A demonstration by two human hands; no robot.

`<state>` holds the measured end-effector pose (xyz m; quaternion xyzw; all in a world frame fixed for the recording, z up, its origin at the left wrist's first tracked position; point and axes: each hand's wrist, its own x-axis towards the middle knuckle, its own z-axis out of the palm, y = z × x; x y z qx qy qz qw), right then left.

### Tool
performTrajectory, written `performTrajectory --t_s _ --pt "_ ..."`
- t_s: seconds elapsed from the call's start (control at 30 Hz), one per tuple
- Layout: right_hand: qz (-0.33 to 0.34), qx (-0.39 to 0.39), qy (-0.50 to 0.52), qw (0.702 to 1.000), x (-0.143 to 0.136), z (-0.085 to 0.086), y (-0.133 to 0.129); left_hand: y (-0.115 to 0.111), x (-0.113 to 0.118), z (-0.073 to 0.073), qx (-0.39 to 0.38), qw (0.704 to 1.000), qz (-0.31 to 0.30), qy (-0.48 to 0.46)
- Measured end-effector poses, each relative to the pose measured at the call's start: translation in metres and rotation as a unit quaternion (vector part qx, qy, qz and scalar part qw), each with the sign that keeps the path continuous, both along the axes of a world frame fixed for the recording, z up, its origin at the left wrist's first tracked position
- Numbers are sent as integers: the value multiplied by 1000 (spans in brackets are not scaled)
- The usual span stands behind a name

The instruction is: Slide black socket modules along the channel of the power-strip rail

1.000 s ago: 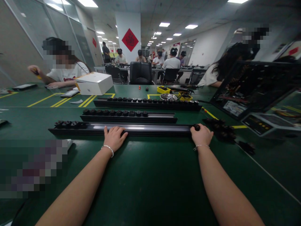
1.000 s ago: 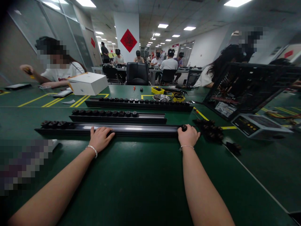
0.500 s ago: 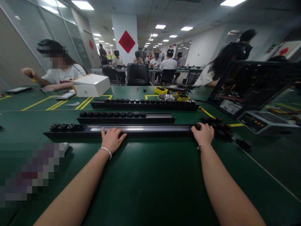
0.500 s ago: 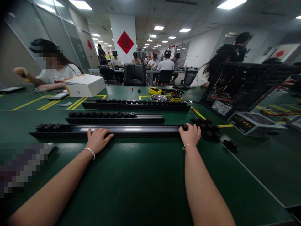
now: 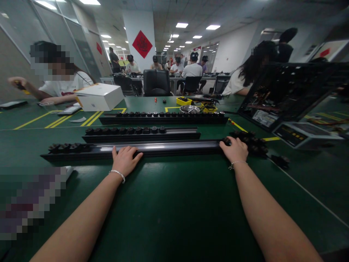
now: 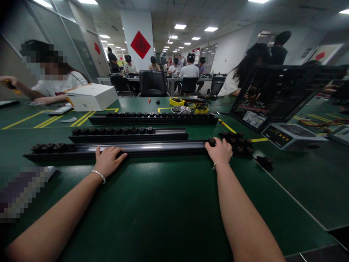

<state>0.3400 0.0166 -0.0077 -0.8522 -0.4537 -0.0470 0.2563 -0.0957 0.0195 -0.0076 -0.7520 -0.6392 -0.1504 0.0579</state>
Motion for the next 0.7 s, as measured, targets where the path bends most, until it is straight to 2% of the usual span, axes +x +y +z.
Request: performTrajectory --t_s 0.2,0.7 --pt "-5 -16 10 1000 -3 4 -2 0 1 0 2 1000 3 10" --pt "-12 13 17 1000 -3 4 0 1 0 -2 5 1000 2 9"
